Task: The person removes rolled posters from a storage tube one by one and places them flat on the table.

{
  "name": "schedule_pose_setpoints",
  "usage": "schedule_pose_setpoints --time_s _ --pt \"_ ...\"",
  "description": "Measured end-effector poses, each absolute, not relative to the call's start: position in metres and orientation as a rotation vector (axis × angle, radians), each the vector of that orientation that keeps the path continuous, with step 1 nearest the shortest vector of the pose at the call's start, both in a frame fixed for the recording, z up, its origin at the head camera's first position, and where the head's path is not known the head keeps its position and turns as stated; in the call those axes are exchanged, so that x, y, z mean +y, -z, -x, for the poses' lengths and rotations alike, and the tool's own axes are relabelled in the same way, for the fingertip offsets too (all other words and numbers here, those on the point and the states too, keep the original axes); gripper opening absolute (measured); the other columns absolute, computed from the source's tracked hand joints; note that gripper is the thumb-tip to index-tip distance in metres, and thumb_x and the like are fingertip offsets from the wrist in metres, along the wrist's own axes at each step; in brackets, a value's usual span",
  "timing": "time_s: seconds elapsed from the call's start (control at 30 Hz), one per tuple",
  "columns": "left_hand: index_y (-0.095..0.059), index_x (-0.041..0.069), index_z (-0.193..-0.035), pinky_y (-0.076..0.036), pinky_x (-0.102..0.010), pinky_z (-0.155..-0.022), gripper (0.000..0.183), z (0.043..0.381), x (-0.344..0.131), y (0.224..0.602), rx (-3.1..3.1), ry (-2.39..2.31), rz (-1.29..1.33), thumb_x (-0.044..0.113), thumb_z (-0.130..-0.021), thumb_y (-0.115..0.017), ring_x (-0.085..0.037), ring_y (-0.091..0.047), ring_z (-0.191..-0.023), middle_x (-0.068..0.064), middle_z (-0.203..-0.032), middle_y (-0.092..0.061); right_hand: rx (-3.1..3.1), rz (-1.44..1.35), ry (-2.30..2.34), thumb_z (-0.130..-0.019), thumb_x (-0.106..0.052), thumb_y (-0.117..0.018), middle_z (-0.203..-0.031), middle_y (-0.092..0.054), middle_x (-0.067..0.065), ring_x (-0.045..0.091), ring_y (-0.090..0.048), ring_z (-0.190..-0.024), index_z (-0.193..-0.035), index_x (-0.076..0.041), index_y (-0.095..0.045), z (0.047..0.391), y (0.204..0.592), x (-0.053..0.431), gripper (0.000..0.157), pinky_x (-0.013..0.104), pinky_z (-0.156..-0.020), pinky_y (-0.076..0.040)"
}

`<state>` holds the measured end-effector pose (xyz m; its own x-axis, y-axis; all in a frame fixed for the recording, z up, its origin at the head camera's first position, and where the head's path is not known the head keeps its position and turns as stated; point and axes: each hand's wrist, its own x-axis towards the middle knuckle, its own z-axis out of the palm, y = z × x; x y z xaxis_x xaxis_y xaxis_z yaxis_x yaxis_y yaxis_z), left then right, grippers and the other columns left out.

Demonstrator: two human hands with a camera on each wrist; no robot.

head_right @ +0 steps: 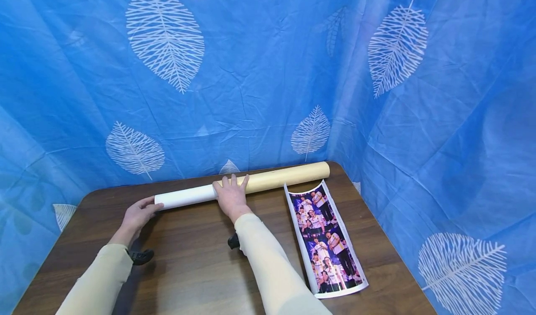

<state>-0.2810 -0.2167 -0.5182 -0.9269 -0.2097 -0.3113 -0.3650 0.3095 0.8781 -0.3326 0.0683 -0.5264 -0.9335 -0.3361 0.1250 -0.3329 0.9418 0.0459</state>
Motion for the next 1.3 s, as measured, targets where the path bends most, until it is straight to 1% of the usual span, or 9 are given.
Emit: schedule_pose_setpoints --time_s 0.13,0.27,0.5,0.83,1.1,1.3 --pt "-0.032 -0.001 -0.158 -0.036 -0.059 -0.113 0.075 0.281 -0.217 0.519 2.454 -1.661 0.524 0.035 -0.101 -0.066 -0.044 -0.044 -0.134 -0.032 -0.152 -0.040 -2.973 -0.505 0.041 -0.099 -0.047 -0.064 -0.151 -0.049 0.002 0.035 -0.035 -0.147 -0.143 -0.037 -0.051 0.334 0.526 0.068 0.047 0.077 -0.112 -0.016" --pt "-0.033 -0.001 -0.157 -0.036 -0.059 -0.112 0.074 0.282 -0.220 0.519 2.477 -1.634 0.519 0.034 -0.101 -0.066 -0.044 -0.045 -0.133 -0.033 -0.150 -0.042 -2.981 -0.506 0.046 -0.100 -0.048 -0.064 -0.152 -0.049 0.002 0.035 -0.034 -0.148 -0.144 -0.038 -0.050 0.335 0.527 0.067 0.047 0.077 -0.112 -0.016" --pt "-0.032 0.000 -0.158 -0.033 -0.061 -0.114 0.075 0.281 -0.226 0.518 2.468 -1.612 0.532 0.035 -0.101 -0.065 -0.046 -0.040 -0.136 -0.032 -0.154 -0.036 -2.987 -0.508 0.037 -0.100 -0.048 -0.063 -0.153 -0.048 0.002 0.035 -0.033 -0.148 -0.145 -0.038 -0.050 0.334 0.526 0.067 0.048 0.077 -0.112 -0.012" --pt "-0.031 0.000 -0.158 -0.032 -0.062 -0.114 0.075 0.275 -0.237 0.514 2.489 -1.583 0.550 0.035 -0.102 -0.064 -0.047 -0.038 -0.135 -0.034 -0.155 -0.033 -2.991 -0.505 0.029 -0.101 -0.047 -0.063 -0.152 -0.048 0.002 0.035 -0.032 -0.148 -0.144 -0.037 -0.050 0.335 0.528 0.067 0.047 0.078 -0.112 -0.010" --pt "-0.030 0.001 -0.159 -0.031 -0.063 -0.113 0.077 0.275 -0.246 0.515 2.500 -1.558 0.559 0.038 -0.101 -0.065 -0.050 -0.033 -0.140 -0.034 -0.160 -0.024 -2.970 -0.511 0.002 -0.100 -0.045 -0.065 -0.150 -0.049 0.003 0.035 -0.034 -0.148 -0.143 -0.036 -0.051 0.333 0.527 0.068 0.046 0.078 -0.112 -0.009" --pt "-0.030 0.002 -0.159 -0.030 -0.065 -0.113 0.077 0.274 -0.252 0.515 2.507 -1.537 0.563 0.040 -0.101 -0.064 -0.051 -0.033 -0.139 -0.034 -0.159 -0.026 -2.968 -0.505 0.007 -0.100 -0.045 -0.065 -0.150 -0.049 0.002 0.035 -0.033 -0.148 -0.142 -0.037 -0.052 0.333 0.528 0.068 0.045 0.077 -0.112 -0.009"
